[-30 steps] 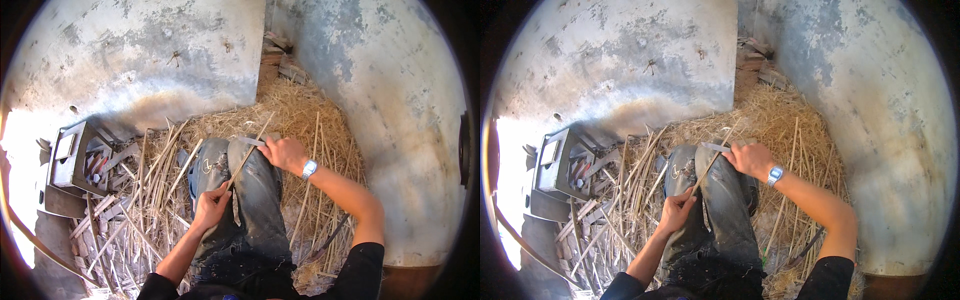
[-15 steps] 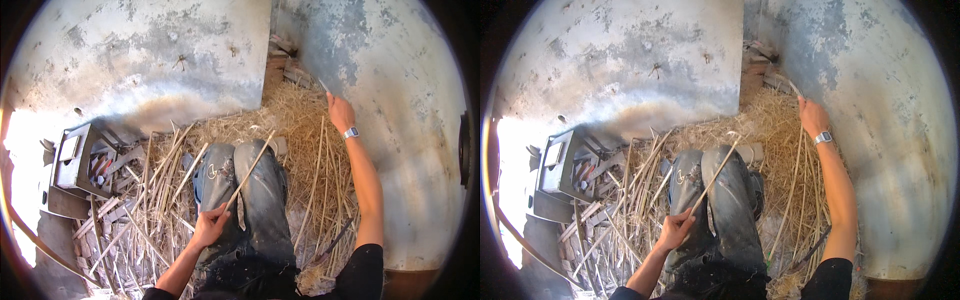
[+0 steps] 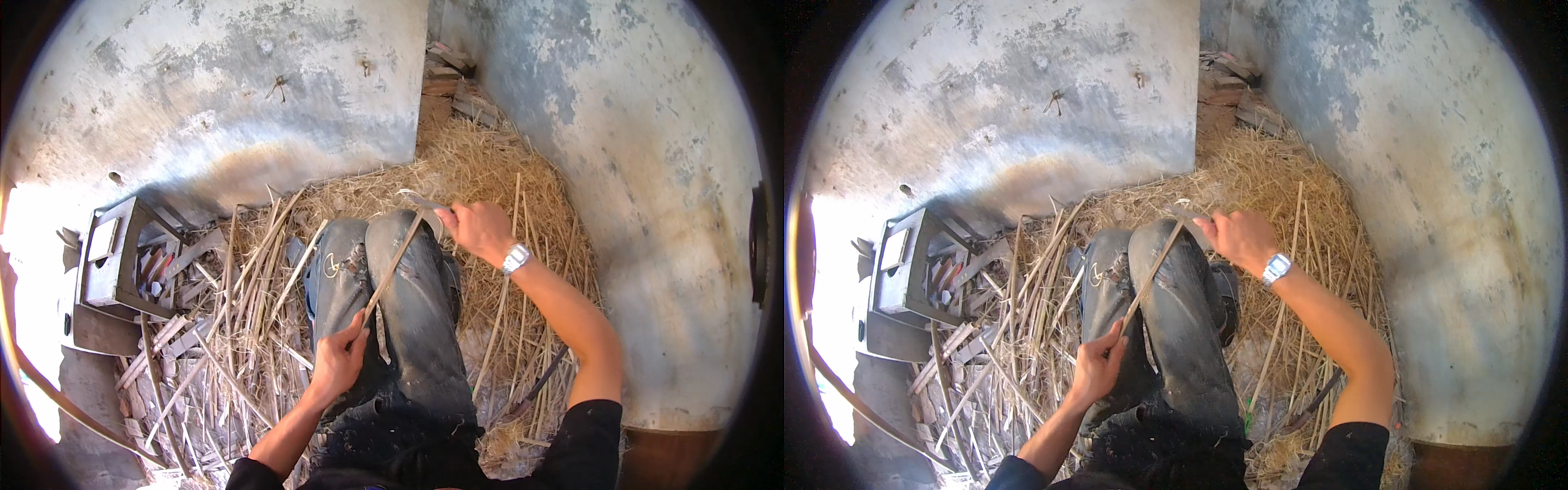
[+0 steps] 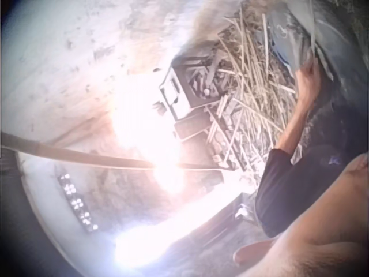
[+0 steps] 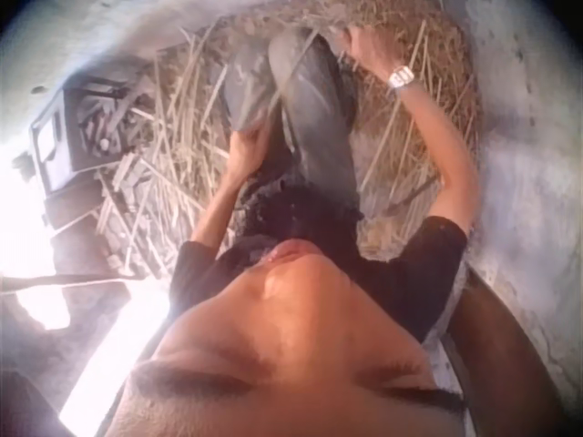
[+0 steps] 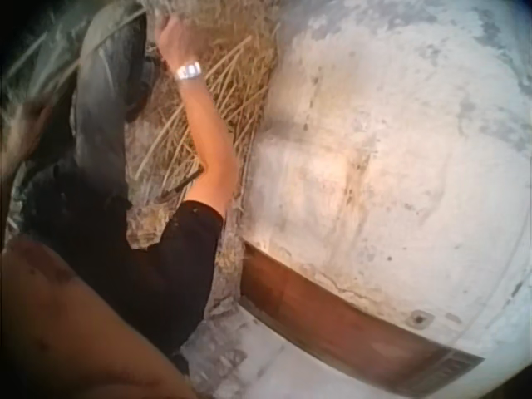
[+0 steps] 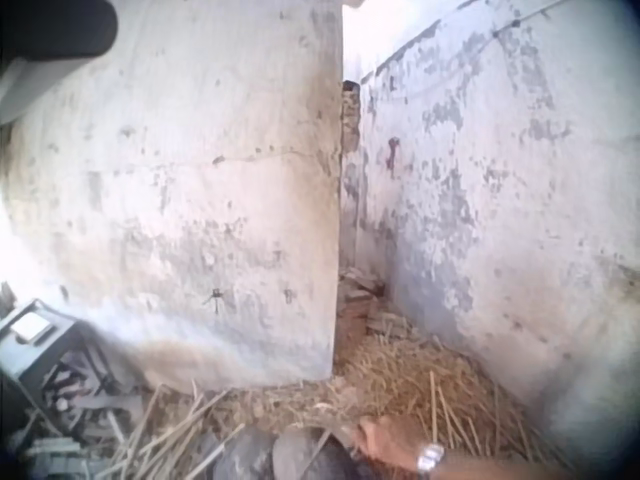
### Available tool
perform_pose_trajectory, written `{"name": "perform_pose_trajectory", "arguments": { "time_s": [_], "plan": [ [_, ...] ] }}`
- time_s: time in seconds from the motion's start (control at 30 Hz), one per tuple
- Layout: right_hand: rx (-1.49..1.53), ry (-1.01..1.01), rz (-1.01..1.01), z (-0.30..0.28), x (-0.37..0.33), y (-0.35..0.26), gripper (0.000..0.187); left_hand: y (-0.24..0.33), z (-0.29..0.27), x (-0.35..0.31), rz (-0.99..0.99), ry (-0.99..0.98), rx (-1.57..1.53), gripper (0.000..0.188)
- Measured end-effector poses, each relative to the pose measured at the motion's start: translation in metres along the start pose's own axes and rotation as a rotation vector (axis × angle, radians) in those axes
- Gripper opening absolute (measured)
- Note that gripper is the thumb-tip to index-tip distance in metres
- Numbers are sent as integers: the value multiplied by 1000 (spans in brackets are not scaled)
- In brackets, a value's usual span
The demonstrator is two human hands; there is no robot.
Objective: The person uses a large knife to split a bamboo stick and then uses a smaller blade to scrape and smooth the surface of the strip.
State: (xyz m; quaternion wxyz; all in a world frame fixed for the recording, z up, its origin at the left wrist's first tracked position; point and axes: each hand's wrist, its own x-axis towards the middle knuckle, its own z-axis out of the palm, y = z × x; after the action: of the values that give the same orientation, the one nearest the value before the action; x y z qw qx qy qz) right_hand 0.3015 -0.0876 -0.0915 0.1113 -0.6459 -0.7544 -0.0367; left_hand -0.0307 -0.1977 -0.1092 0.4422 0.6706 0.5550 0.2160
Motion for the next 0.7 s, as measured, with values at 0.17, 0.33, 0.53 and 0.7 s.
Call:
{"name": "perform_pose_trajectory", "arguments": {
  "time_s": [0.17, 0.33, 0.53, 0.7],
  "plan": [
    [-57, 150, -173, 32, -5, -13, 67, -29, 19, 7, 120, 132, -236, 43],
    [-52, 98, 179, -3, 23, 85, 70, -12, 7, 1, 63, 15, -124, 43],
    [-44, 284, -311, 14, -28, -33, 69, -23, 12, -2, -16, -2, -251, 43],
    [5, 77, 56, 19, -5, 41, 69, -7, -1, -2, -78, -77, -180, 41]
  ]
}}
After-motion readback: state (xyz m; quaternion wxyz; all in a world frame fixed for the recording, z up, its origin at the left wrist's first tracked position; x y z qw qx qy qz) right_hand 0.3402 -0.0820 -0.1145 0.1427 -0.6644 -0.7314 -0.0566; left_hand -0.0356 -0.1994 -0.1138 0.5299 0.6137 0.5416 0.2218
